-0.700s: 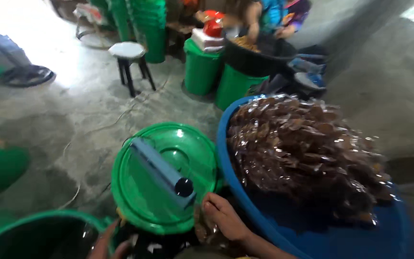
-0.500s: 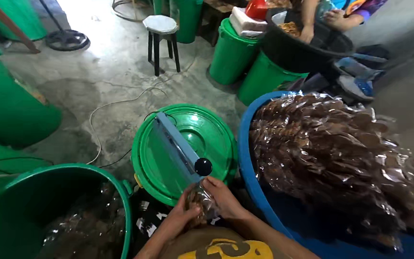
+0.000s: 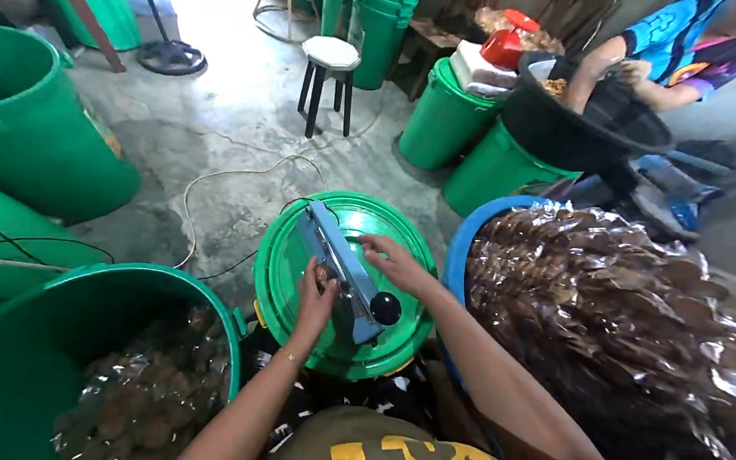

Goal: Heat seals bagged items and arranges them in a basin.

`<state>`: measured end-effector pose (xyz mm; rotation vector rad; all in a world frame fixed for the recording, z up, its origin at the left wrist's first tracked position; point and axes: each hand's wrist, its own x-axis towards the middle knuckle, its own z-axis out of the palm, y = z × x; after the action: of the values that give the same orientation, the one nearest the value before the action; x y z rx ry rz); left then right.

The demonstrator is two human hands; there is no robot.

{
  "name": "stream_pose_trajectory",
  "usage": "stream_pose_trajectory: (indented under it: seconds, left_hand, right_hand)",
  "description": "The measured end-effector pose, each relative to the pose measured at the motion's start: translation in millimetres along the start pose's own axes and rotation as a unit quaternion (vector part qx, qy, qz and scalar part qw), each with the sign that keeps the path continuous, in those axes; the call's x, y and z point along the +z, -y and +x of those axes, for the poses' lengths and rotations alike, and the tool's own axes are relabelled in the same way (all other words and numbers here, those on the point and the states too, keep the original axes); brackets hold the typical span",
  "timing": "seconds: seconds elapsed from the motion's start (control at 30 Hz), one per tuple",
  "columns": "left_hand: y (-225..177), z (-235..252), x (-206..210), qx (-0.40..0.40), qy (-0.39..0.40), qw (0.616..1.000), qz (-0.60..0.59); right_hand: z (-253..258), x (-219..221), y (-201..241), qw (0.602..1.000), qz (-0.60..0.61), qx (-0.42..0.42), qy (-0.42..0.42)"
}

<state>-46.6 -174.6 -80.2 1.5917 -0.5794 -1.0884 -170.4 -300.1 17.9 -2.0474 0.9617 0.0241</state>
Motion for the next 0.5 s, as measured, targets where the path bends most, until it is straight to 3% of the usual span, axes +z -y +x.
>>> stream_pose_trajectory:
  seconds: [0.07, 0.13, 0.2, 0.3, 0.33, 0.43, 0.5]
  left_hand:
    - [-9, 10, -4, 0.001, -0.002, 1.0, -0.001]
    - [-14, 18, -8, -0.005, 0.0, 1.0, 0.022]
    - [-9, 25, -13, -0.022, -0.002, 0.999, 0.032]
    - [11, 29, -22, -0.053, -0.018, 0.998, -0.031]
    - [15, 29, -24, -0.072, -0.025, 0.995, -0.062]
    - [20, 31, -25, -0.091, -0.049, 0.984, -0.144]
    - [18, 32, -22, -0.053, -0.057, 0.985, -0.151]
  right_hand:
    - [-21, 8, 21, 0.988, -0.133, 0.003, 0.084]
    - [-30, 33, 26, 0.973, -0.201, 0.052, 0.104]
    - [-31, 59, 13, 0.974, -0.215, 0.068, 0.037]
    - [-35, 92, -19, 0.958, -0.218, -0.063, -0.177]
    - [-35, 97, -26, 0.949, -0.211, -0.095, -0.213]
    - [-36, 100, -29, 0.95, -0.182, -0.109, -0.227]
    - [-37, 98, -31, 0.956, -0.167, -0.098, -0.22]
